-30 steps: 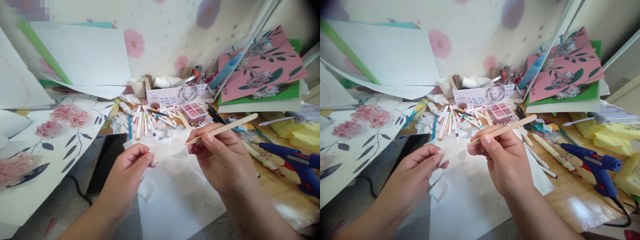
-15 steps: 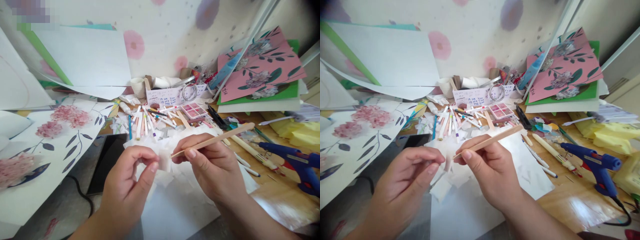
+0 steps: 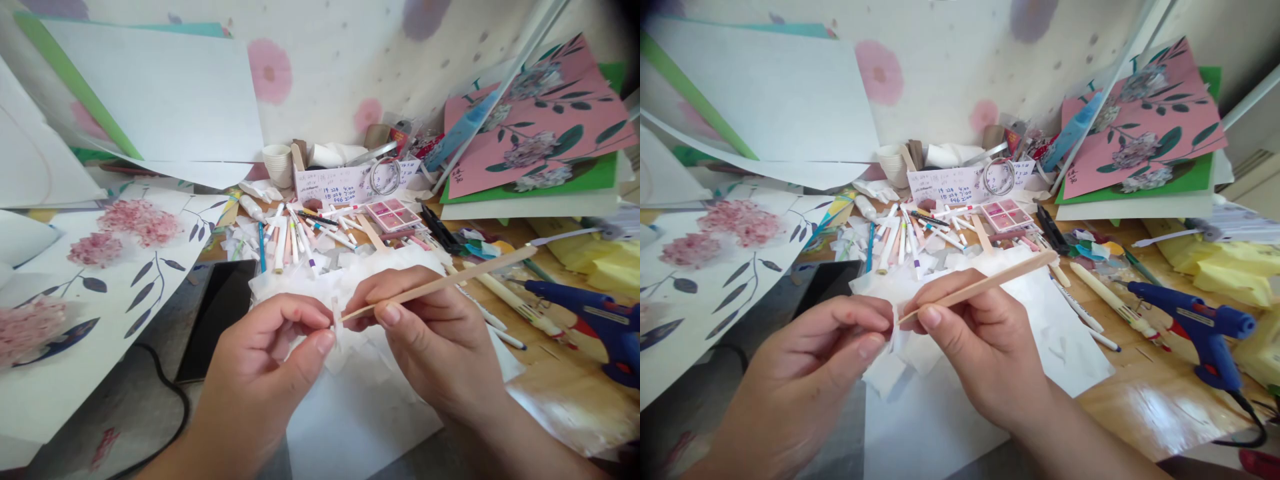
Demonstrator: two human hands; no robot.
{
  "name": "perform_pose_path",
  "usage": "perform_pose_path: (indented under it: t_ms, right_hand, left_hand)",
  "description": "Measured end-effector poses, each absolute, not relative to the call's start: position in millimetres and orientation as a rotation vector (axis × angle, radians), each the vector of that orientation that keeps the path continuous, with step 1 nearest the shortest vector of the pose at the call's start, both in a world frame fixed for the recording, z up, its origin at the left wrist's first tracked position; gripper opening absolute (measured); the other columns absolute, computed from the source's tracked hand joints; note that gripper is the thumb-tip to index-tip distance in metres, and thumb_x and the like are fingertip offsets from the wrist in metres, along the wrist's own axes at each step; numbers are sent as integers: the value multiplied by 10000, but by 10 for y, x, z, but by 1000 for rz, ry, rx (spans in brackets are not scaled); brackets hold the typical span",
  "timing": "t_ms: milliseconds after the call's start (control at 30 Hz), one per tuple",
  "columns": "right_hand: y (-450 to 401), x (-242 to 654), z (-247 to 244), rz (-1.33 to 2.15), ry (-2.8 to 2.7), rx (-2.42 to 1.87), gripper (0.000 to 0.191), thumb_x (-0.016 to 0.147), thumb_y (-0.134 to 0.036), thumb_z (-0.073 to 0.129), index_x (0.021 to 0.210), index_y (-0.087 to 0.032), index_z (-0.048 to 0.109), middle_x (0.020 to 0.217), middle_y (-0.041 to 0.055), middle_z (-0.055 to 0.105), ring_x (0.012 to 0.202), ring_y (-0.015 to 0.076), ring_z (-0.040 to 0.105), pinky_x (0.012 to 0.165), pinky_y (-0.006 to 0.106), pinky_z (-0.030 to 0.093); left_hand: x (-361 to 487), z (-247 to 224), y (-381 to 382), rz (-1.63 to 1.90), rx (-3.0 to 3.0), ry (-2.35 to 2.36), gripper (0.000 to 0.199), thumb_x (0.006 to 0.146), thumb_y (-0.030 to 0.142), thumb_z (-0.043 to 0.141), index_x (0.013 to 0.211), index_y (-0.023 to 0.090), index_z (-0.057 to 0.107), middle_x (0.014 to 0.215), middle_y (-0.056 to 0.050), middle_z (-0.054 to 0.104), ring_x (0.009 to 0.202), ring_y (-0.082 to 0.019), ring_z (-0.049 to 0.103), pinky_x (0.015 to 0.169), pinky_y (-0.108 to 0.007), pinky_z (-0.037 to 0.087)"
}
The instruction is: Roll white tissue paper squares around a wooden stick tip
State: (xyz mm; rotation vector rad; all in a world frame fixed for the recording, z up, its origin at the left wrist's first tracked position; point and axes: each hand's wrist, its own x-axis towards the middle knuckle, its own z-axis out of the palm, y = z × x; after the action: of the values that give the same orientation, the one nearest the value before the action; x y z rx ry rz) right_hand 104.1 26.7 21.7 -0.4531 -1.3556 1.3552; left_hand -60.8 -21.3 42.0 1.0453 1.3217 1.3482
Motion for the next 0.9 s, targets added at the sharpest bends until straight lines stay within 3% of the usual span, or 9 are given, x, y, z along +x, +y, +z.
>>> perform_pose_path:
  t_ms: [267, 400, 500, 767, 900]
  right_hand:
    - [245, 1062, 264, 1162, -1537, -546, 139, 930, -148, 628, 990, -234, 719, 895, 28, 716, 814, 168, 689, 704, 302, 580]
    - [242, 1058, 294, 1094, -1596, -523, 163, 928, -119, 614, 998, -236, 702, 894, 28, 720, 831, 176, 694, 694, 303, 577]
    - [238, 1055, 278, 1143, -1543, -521, 145, 929, -125, 622, 979, -223, 716, 871, 26, 712, 821, 160, 688, 708, 284, 575]
    - [341, 1105, 267, 1396, -1209, -474, 69, 916, -198, 675, 903, -190, 743, 832, 17, 725, 719, 106, 704, 685, 202, 589]
    - [390, 1122, 320, 1416, -1093, -453, 55, 877, -216, 711, 843, -185, 741, 797, 15, 726, 662, 99, 711, 638, 180, 589]
  left_hand:
    - [-602, 399, -195, 1347, 1033, 1412, 122, 655, 168, 819, 663, 249, 727, 762, 1, 714, 718, -171, 635, 649, -246, 492]
    - [-624, 374, -186, 1262, 982, 1415, 96, 671, 197, 802, 660, 225, 710, 699, 11, 679, 622, -137, 580, 559, -220, 451]
    - [-633, 336, -158, 1260, 807, 1370, 133, 687, 251, 779, 629, 204, 668, 623, 22, 619, 567, -117, 501, 511, -207, 400]
    - [-665, 210, -2, 1381, 652, 1351, 160, 663, 269, 765, 615, 203, 627, 647, 38, 586, 656, -131, 522, 658, -247, 472]
    - [-758, 116, 82, 1309, 851, 1527, 169, 719, 301, 740, 652, 199, 623, 608, 57, 557, 590, -110, 480, 558, -208, 386]
